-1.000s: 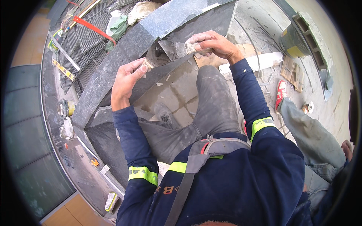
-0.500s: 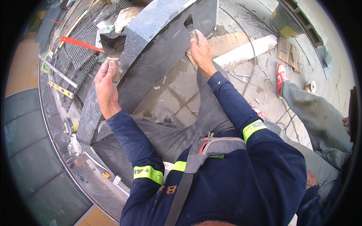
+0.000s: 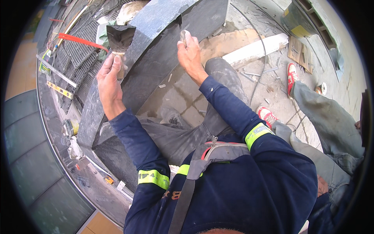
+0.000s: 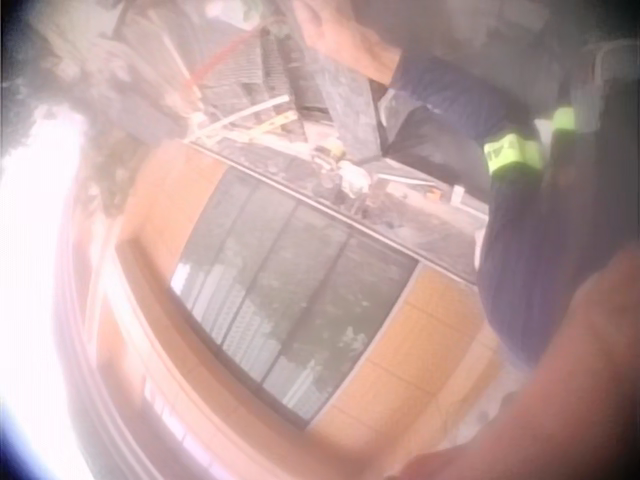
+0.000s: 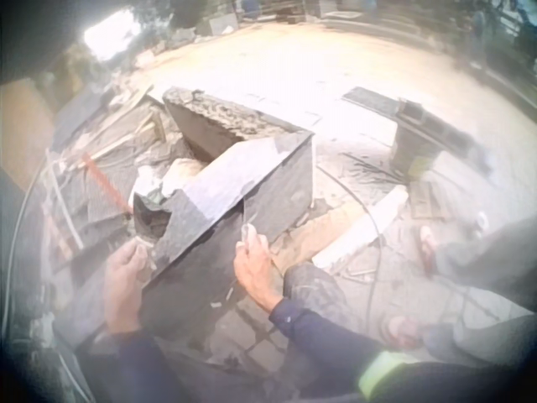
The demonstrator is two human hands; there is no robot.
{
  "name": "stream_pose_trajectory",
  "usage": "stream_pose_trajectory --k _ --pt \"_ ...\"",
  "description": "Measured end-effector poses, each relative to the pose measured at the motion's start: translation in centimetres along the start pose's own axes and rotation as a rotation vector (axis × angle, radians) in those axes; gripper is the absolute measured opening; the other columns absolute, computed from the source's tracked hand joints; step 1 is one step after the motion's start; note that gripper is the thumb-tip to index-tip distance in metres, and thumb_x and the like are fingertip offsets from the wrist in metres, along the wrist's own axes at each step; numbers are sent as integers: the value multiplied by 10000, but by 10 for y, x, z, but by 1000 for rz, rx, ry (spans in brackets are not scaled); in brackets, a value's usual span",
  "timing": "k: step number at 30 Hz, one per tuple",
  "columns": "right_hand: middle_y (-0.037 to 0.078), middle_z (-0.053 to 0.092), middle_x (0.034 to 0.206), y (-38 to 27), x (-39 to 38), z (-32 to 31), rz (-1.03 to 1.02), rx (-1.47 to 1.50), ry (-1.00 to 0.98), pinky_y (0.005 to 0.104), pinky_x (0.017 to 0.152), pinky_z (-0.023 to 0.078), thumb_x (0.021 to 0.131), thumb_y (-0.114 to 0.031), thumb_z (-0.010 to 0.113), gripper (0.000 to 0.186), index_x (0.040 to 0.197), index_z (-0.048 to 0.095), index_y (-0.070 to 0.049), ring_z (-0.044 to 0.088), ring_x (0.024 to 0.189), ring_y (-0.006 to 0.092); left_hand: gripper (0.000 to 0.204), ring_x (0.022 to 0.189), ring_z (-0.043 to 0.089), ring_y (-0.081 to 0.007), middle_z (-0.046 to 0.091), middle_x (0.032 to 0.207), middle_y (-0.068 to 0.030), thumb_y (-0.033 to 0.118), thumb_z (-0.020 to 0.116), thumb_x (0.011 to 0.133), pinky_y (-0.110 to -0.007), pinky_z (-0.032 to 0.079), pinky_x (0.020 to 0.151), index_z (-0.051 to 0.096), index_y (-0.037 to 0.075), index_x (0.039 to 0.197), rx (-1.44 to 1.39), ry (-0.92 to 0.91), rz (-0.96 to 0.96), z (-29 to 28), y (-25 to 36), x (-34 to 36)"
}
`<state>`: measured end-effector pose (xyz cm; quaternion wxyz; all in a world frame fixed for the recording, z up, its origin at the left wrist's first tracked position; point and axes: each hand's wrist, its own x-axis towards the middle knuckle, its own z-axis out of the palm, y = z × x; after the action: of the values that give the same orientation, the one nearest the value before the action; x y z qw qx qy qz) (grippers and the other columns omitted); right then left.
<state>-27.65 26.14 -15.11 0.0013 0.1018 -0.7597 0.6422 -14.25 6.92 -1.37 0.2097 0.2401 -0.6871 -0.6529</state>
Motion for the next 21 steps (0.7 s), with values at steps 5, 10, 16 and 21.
stream_pose_trajectory --k 5,10,16,21 --pt "272 579 1205 -12 -5 -3 -1 -4 -39 483 984 493 994 -119 553 463 1434 515 22 604 1099 448 393 1008 676 -113 758 1165 -64 181 726 1028 -264 509 913 689 -16 1366 3 24 7 -6 1 -2" --pt "272 584 1191 -14 -9 -4 -24 0 -50 480 961 502 986 -101 558 452 1416 526 35 612 1082 448 403 1015 677 -116 758 1164 -67 192 736 1023 -268 507 920 690 -19 1363 7 28 12 -6 -2 -1" --pt "272 585 1174 -15 -16 0 -64 3 -51 481 942 507 975 -74 560 444 1407 535 22 618 1057 449 415 983 675 -112 757 1150 -66 199 747 1016 -266 510 885 689 -24 1361 -10 23 25 -4 0 -2" --pt "269 581 1154 -16 -21 -2 -89 -1 -64 489 934 504 971 -64 556 425 1389 545 13 615 1043 450 422 984 678 -116 759 1149 -72 200 755 1010 -267 512 887 690 -22 1363 -5 20 9 -5 0 0"
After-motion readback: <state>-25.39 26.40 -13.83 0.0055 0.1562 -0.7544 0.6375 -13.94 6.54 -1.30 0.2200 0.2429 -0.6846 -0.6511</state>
